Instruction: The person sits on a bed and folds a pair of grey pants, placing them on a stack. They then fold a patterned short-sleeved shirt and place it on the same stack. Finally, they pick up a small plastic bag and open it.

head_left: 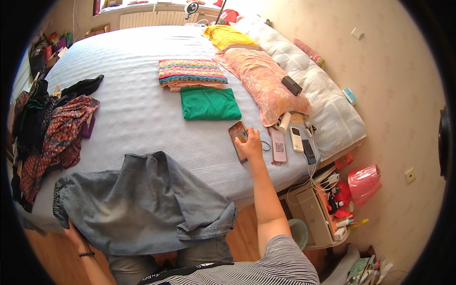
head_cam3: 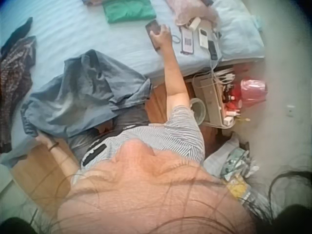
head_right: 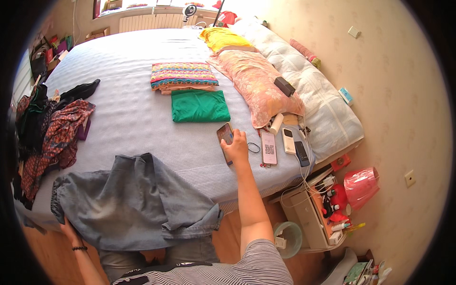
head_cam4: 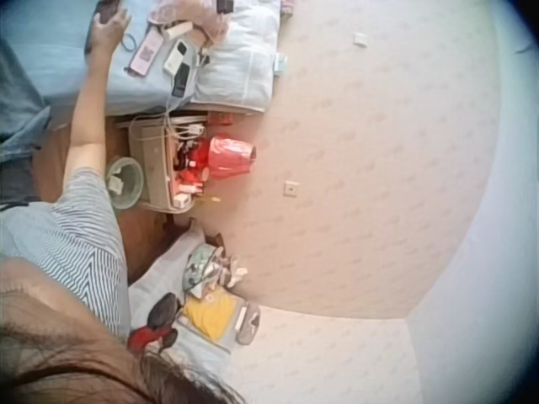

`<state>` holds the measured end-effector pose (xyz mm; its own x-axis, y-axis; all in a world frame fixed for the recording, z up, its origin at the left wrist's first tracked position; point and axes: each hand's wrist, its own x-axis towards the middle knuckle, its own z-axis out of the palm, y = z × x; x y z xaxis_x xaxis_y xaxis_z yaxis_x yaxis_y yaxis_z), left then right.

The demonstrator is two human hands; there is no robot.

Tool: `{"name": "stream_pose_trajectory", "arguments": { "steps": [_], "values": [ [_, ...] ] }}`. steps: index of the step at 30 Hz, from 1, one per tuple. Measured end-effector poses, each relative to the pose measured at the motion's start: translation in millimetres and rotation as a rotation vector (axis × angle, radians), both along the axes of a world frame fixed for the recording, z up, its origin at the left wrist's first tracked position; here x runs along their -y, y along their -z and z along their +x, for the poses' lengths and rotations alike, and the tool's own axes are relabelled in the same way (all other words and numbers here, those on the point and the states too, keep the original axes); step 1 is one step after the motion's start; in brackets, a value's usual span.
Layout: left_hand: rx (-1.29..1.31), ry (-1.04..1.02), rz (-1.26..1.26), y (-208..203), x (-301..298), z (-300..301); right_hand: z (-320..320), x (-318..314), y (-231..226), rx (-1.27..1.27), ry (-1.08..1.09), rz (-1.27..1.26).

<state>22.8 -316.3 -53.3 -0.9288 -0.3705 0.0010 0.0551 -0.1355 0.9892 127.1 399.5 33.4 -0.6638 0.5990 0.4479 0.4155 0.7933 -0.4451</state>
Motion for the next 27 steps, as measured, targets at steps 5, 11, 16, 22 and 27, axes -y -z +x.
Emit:
{"name": "stream_pose_trajectory", "arguments": {
  "steps": [5,11,16,22,27],
  "values": [
    [0.036,-0.015,0.004,-2.9,-8.2,1.1,4.1,-6.4,-1.1,0.043,0.033,-0.038],
    [0.053,0.008,0.024,-0.4,-1.9,-3.6,19.4,-14.3,8.7,0.384,0.149,-0.053],
    [0.073,-0.071,-0.03,14.2,18.9,0.5,6.3,5.1,20.0,0.378,0.217,-0.022],
    [0.094,-0.094,0.023,-7.5,5.4,-2.0,0.0,-58.2,29.5,0.32,0.372,-0.044],
    [0.113,-0.045,0.259,-23.6,51.2,35.9,-2.8,24.7,21.0,0.035,-0.259,0.079]
  ]
}}
